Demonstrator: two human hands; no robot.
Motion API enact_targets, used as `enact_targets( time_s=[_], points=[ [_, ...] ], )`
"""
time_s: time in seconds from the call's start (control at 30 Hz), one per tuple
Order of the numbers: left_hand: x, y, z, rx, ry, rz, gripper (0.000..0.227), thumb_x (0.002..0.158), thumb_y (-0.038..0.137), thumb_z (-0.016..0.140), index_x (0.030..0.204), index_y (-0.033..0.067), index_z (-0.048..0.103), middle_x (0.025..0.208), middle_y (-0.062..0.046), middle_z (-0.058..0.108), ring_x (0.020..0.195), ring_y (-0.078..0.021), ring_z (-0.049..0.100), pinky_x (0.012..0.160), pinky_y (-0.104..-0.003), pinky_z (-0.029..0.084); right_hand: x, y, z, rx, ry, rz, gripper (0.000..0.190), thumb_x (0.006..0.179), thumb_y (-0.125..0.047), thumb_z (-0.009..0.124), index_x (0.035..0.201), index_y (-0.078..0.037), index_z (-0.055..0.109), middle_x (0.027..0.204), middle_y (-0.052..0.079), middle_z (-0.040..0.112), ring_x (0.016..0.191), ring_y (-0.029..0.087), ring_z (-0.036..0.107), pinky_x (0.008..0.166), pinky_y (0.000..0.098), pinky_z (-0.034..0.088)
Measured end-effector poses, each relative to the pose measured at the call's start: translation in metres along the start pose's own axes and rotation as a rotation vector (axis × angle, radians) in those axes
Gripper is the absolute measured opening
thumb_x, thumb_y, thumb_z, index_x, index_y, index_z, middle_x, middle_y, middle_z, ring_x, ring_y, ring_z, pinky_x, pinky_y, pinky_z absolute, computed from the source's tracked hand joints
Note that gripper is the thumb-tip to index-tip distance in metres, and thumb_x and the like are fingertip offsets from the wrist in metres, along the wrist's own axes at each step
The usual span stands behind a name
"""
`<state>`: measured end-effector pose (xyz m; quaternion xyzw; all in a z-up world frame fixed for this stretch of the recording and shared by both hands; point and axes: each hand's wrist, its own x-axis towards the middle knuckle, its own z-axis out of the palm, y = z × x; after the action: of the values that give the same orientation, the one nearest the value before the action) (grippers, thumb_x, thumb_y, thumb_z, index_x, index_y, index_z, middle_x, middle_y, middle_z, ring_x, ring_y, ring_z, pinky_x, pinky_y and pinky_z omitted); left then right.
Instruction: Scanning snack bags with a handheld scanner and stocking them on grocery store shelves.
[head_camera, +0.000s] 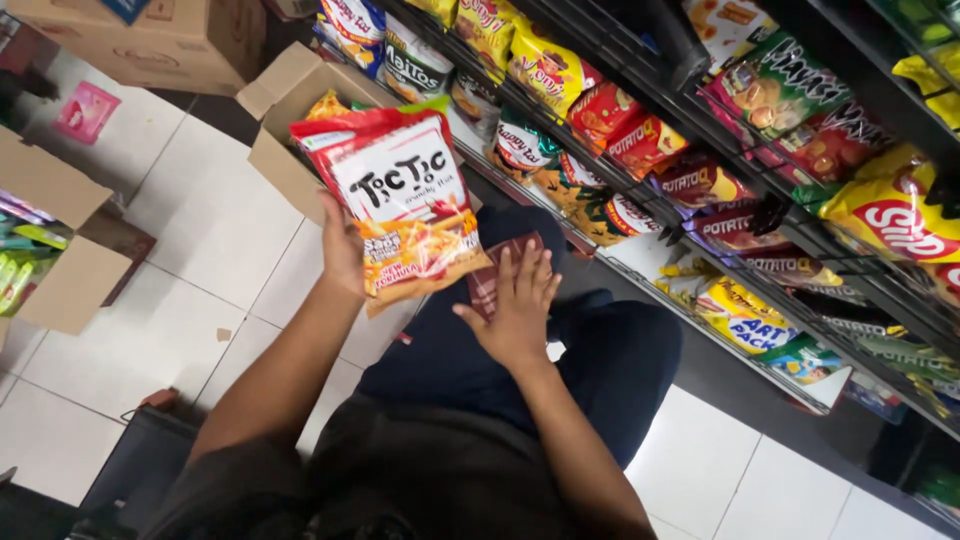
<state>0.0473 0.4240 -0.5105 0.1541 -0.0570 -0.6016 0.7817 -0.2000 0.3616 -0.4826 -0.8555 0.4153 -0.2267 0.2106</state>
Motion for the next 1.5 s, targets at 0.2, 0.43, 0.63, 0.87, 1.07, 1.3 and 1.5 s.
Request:
enact_targets(
  time_s=[0.2, 0.43, 0.63, 0.87, 1.07, 1.3, 1.5],
  points=[
    [0.008, 0.013, -0.002, 0.058, 0.108, 0.08, 0.098, 0.089, 0.077, 0.05, 0.159, 0.01, 0.036, 0.161, -0.017, 0.044, 0.145, -0.0391, 0.048, 0.12, -0.058, 0.041, -0.005, 0.03, 0.023, -0.235, -0.096, -0.062, 0.079, 0.084, -0.041, 0.075, 0.148, -0.001, 0.051, 0.16, 0.031, 0.029, 0.146, 0.058, 0.025, 0.112, 0.0695, 0.027],
    [0.012, -0.02, 0.018, 0.007, -0.058, -0.124, 0.098, 0.09, 0.076, 0.05, 0.16, 0.0085, 0.035, 0.159, -0.019, 0.045, 0.144, -0.0401, 0.047, 0.119, -0.058, 0.04, 0.019, 0.049, -0.051, 0.817, 0.117, 0.726, 0.05, 0.108, -0.028, 0.058, 0.15, -0.002, 0.058, 0.12, 0.038, 0.066, 0.092, 0.049, 0.053, 0.075, 0.0522, 0.038],
    [0.011, -0.115, 0.031, 0.155, -0.093, -0.376, 0.088, 0.094, 0.067, 0.05, 0.158, 0.0091, 0.033, 0.155, -0.015, 0.048, 0.141, -0.0342, 0.05, 0.117, -0.053, 0.042, 0.041, 0.007, -0.09, 0.643, 0.214, 0.016, 0.059, 0.113, -0.036, 0.05, 0.162, -0.006, 0.036, 0.172, 0.024, 0.024, 0.16, 0.033, 0.029, 0.129, 0.0428, 0.031],
    [0.015, -0.157, 0.049, 0.516, -0.23, -0.367, 0.087, 0.1, 0.063, 0.05, 0.163, 0.0067, 0.027, 0.158, -0.017, 0.044, 0.144, -0.0289, 0.045, 0.12, -0.044, 0.035, 0.046, 0.002, -0.092, 0.248, 0.019, -0.076, 0.062, 0.109, -0.045, 0.05, 0.164, -0.016, 0.039, 0.176, 0.024, 0.016, 0.164, 0.046, 0.017, 0.132, 0.0527, 0.016],
    [0.026, -0.143, 0.084, 0.465, -0.327, -0.199, 0.089, 0.1, 0.06, 0.049, 0.164, 0.0198, 0.004, 0.174, -0.005, 0.012, 0.16, -0.0185, 0.017, 0.13, -0.039, 0.019, 0.05, -0.037, -0.109, -0.033, -0.146, -0.279, 0.075, 0.088, -0.057, 0.072, 0.153, -0.029, 0.049, 0.169, 0.022, 0.024, 0.157, 0.044, 0.025, 0.126, 0.0632, 0.011],
    [0.041, -0.112, 0.062, -0.152, -0.063, -0.518, 0.075, 0.103, 0.059, 0.041, 0.157, 0.0083, 0.035, 0.156, -0.019, 0.044, 0.14, -0.0323, 0.049, 0.119, -0.049, 0.04, 0.003, -0.039, -0.105, -0.273, -0.229, -0.34, 0.074, 0.083, -0.06, 0.073, 0.148, -0.031, 0.055, 0.165, 0.017, 0.032, 0.154, 0.043, 0.027, 0.12, 0.0719, 0.009],
    [0.037, -0.087, 0.07, -0.132, 0.04, -0.452, 0.073, 0.106, 0.06, 0.043, 0.152, 0.0035, 0.047, 0.148, -0.022, 0.057, 0.129, -0.0362, 0.062, 0.112, -0.051, 0.049, -0.018, 0.017, -0.086, -0.234, 0.16, -0.197, 0.067, 0.094, -0.054, 0.064, 0.154, -0.027, 0.049, 0.169, 0.024, 0.028, 0.16, 0.043, 0.026, 0.128, 0.0685, 0.015]
  ],
)
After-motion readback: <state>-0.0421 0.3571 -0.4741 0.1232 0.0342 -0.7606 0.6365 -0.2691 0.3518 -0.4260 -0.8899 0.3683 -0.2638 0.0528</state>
